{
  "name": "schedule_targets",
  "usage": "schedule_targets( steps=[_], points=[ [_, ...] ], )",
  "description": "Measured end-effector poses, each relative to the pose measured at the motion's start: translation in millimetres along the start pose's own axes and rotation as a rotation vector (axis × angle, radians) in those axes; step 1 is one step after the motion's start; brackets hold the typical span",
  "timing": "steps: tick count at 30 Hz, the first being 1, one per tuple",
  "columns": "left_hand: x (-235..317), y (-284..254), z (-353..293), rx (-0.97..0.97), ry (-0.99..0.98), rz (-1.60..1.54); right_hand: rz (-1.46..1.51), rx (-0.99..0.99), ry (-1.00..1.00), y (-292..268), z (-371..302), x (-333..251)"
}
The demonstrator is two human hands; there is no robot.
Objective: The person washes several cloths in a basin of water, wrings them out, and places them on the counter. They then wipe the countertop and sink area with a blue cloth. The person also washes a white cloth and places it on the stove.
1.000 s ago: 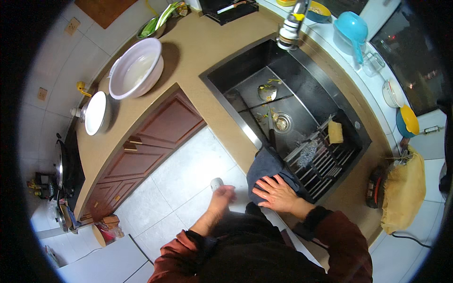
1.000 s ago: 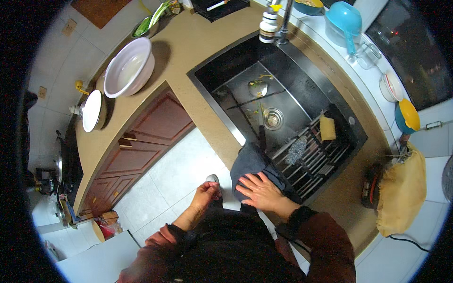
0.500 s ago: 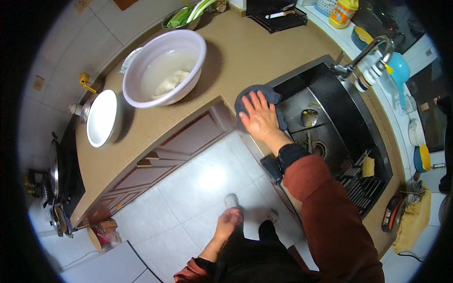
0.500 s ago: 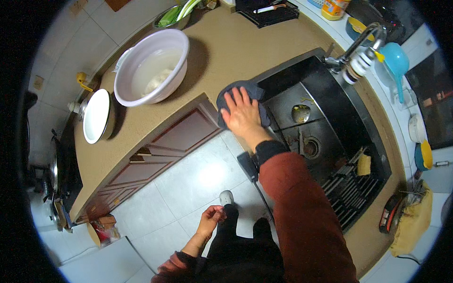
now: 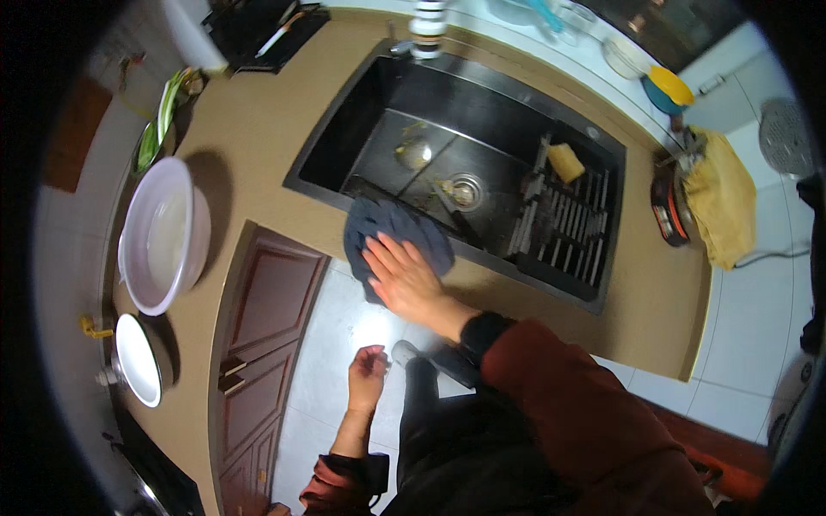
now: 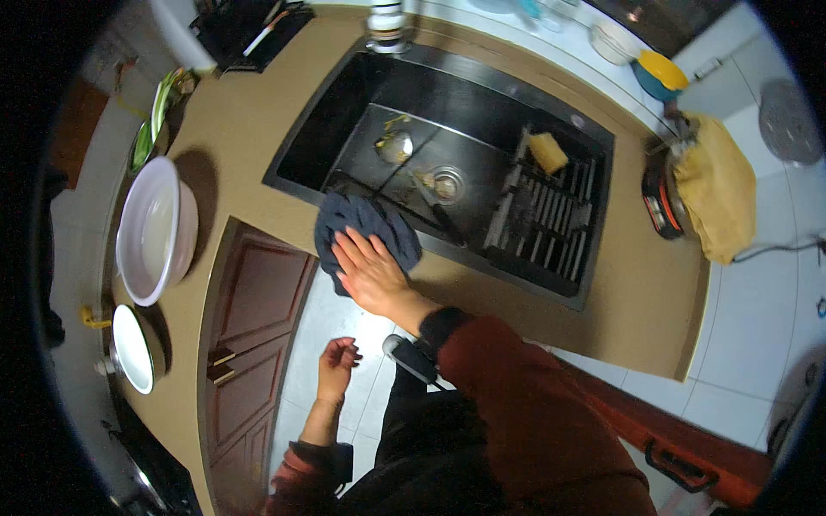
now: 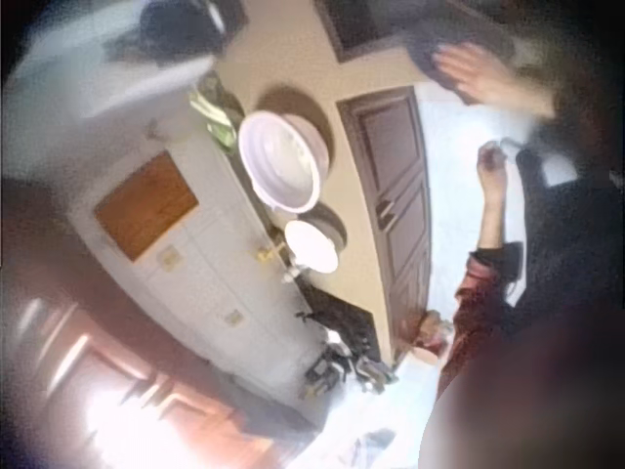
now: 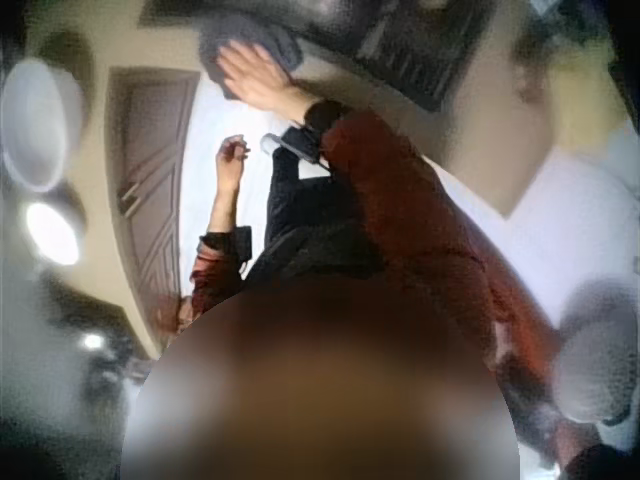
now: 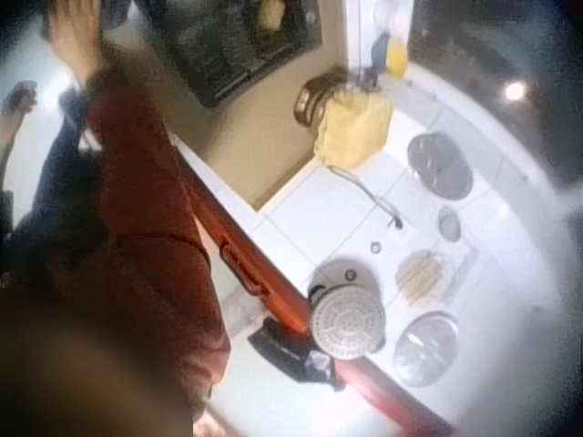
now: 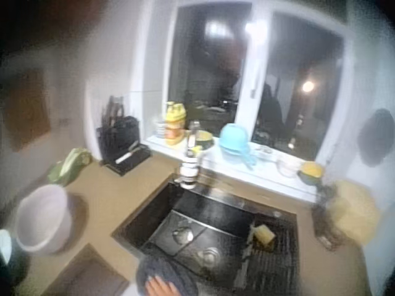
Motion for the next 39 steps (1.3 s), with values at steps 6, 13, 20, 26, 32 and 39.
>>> schedule_targets(
  steps=[6,13,20,26,32,39],
  points=[
    [48.9,88.5,-4.2,-0.003,0.213,0.178,0.015,-0.011,0.160,-76.9,-172.7,43.2],
    [67.7,235.5,-49.5,-0.096,0.499,0.477,-0.030,-0.123,0.456,-142.2,-352.5,106.8],
    [85.2,348.0,-77.2,-0.261,0.650,0.659,-0.193,0.003,0.663,-221.1,-511.1,187.6],
    [75.3,399.3,-91.1,-0.364,0.679,0.744,-0.423,0.201,1.141,-296.6,-631.5,286.8],
    [66.8,447.3,-118.9,-0.575,0.635,0.821,-0.534,0.535,1.249,-278.5,-641.5,249.1],
    [111.2,536.9,-201.5,-0.863,1.085,0.844,0.932,0.652,1.182,-277.3,-555.0,199.0]
  ],
)
Point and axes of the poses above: each hand's wrist, its own z-axis towards the middle knuckle, its own y-axis out of the palm, x = y × z, the point moved 6 cm from there along z, towards the middle knuckle, and after that the axes turned 7 degrees about z, right-handed, at the moved point
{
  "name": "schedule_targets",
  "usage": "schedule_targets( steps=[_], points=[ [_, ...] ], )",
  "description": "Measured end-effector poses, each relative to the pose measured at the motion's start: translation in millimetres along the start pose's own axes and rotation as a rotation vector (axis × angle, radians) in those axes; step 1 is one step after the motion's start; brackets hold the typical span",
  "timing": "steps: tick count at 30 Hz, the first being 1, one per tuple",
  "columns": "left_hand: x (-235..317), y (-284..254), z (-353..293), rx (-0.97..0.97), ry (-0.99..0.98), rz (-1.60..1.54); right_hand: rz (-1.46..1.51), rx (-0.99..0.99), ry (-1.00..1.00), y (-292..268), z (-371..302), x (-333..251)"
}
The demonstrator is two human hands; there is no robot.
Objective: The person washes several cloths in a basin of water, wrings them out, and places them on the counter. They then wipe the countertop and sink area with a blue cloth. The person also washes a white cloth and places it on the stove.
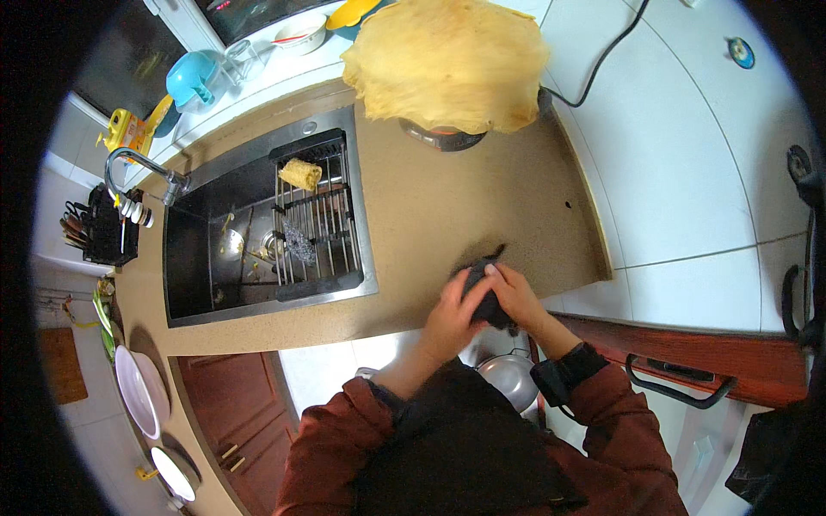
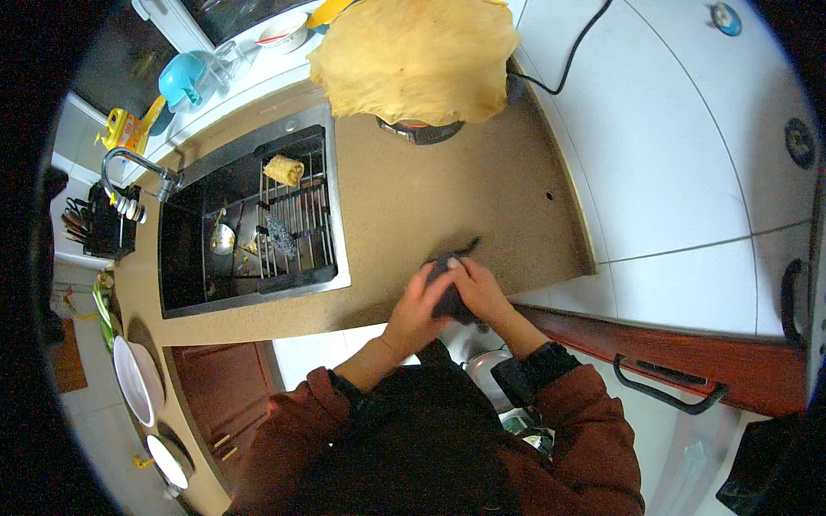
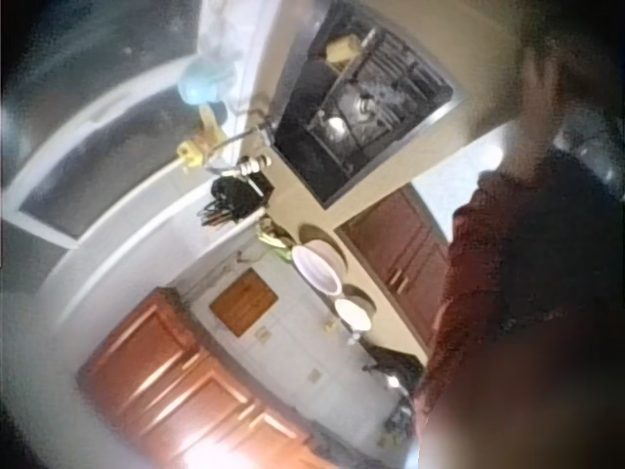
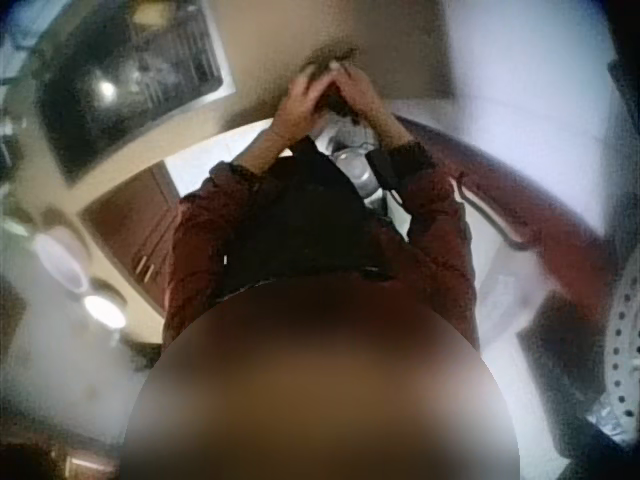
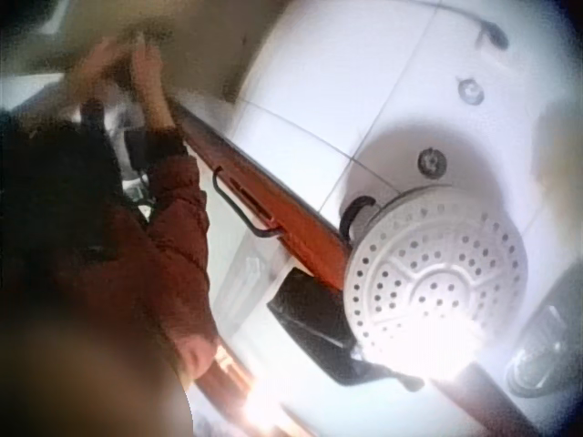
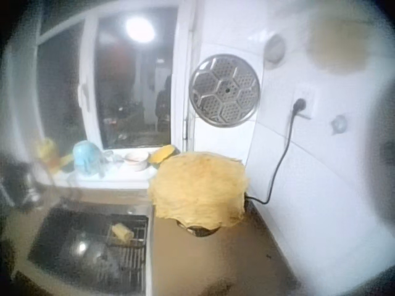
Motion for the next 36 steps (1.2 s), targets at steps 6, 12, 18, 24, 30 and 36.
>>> schedule_targets(
  steps=[6,12,18,24,30,36],
  points=[
    [-23.5,-68.8,21.7,0.117,-0.176,-0.225,0.325,-0.379,-0.050,13.4,-35.5,-53.1],
    [-54.4,-100.1,3.4,0.068,-0.657,-0.528,-0.644,-0.135,-0.384,26.6,-20.2,-46.8],
    [-67.9,-128.6,-13.1,0.063,-0.594,-0.477,-0.450,0.003,-0.417,-2.3,1.3,-76.2],
    [-71.1,-130.3,-14.8,-0.104,-0.310,-0.547,-0.454,-0.304,-0.693,17.7,-10.9,-122.6],
    [-53.2,-118.5,-13.2,0.016,-0.280,0.307,-0.453,-0.403,-0.372,45.2,5.3,-104.6],
    [-16.0,-75.5,-1.2,0.174,-0.187,-0.015,-0.227,-0.561,-0.391,55.5,-0.3,-108.4]
  ],
)
Point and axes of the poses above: each hand's wrist, its own z-axis towards the middle knuckle, its own y-axis out of the palm, x = y × z, the point moved 6 cm from there along z, towards the middle knuckle, and after that the axes turned 7 degrees about z, right-handed, at the moved point
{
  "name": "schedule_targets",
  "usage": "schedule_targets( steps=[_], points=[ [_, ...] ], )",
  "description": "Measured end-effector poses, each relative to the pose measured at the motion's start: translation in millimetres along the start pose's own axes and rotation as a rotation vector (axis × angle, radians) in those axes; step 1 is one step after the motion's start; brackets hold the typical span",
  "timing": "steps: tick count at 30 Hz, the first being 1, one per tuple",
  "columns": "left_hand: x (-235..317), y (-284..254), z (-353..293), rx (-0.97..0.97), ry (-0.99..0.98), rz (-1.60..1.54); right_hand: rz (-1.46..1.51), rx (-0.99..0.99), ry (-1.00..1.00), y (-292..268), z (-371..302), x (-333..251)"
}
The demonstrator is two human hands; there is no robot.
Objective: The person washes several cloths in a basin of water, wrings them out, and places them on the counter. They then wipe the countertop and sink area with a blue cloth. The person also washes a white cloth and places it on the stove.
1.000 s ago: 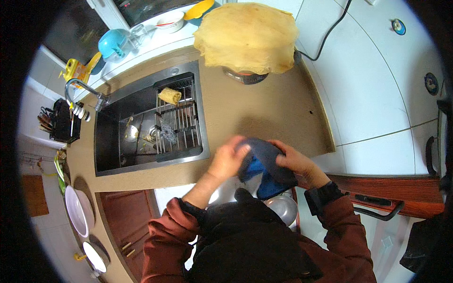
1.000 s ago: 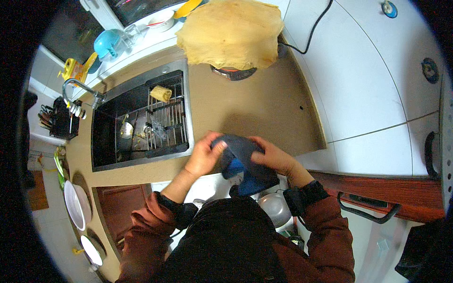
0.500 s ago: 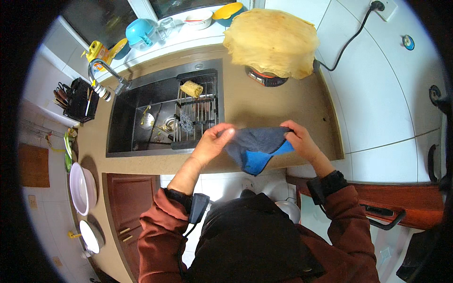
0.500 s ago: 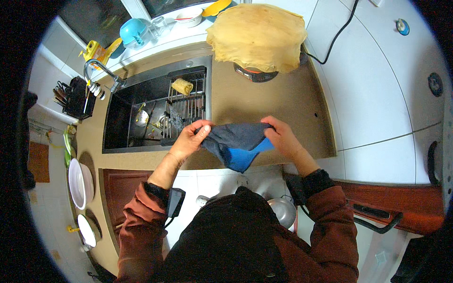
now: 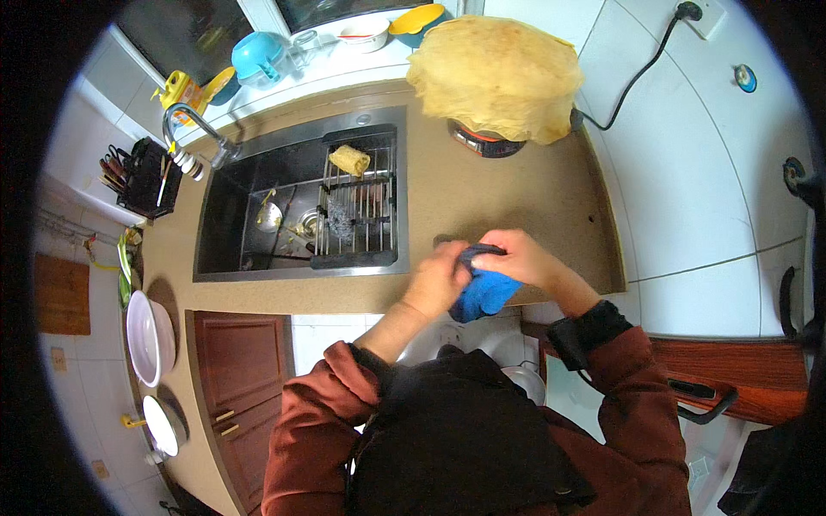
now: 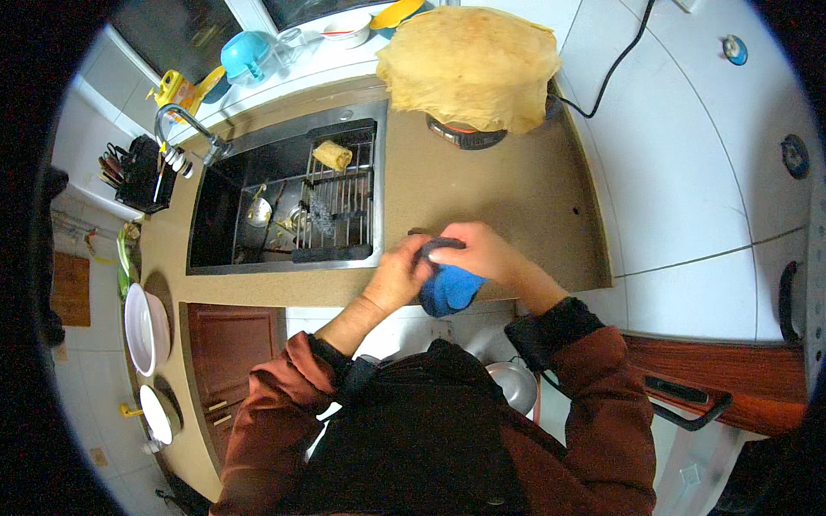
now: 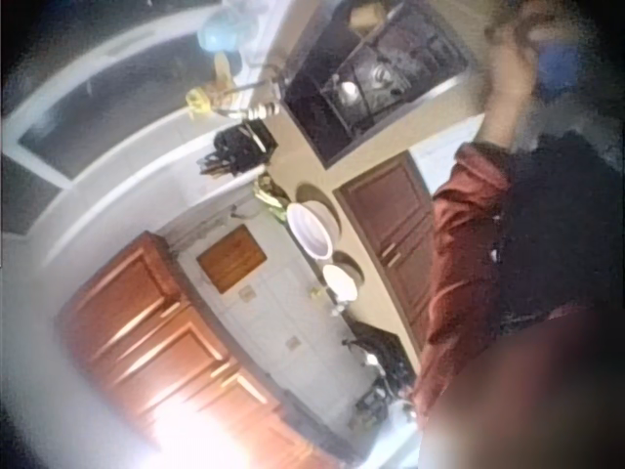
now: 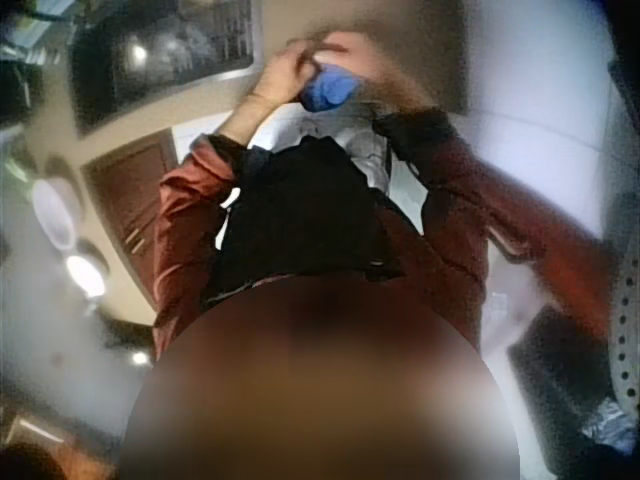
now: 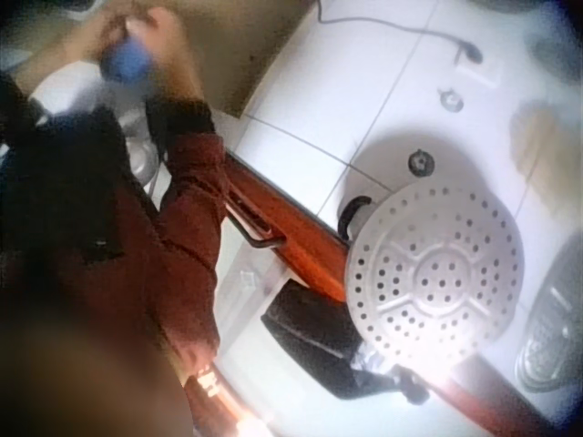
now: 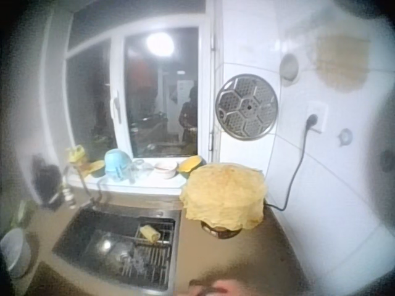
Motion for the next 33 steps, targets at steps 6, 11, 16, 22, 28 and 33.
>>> schedule_targets(
  steps=[6,11,16,22,28,33],
  points=[
    [7.1,-31.8,9.0,0.101,0.286,0.490,-0.496,0.064,0.062,-52.1,-45.9,-16.6],
    [32.2,-50.5,40.3,0.022,0.417,0.638,-0.740,0.337,-0.023,-101.7,-67.1,-50.5],
    [98.8,-96.6,64.7,0.324,0.630,0.507,-0.670,0.692,-0.233,-144.8,-119.7,-98.4],
    [116.4,-49.9,27.6,0.248,0.848,0.312,-0.698,0.836,-0.022,-152.5,-216.9,-59.6],
    [17.0,87.9,-19.5,-0.638,0.589,0.258,-0.614,0.370,0.565,-90.3,-237.4,111.3],
    [-57.7,44.9,-51.1,-0.493,0.178,0.026,-0.329,0.391,0.241,-75.8,-158.2,109.8]
  ],
)
Point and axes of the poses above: each hand's wrist, its own z-axis towards the middle knuckle, its own y-axis out of the palm, x = y × z, the point moved 6 cm from there along z, towards the middle knuckle, and after that the axes turned 7 degrees about z, right-handed, at the moved point
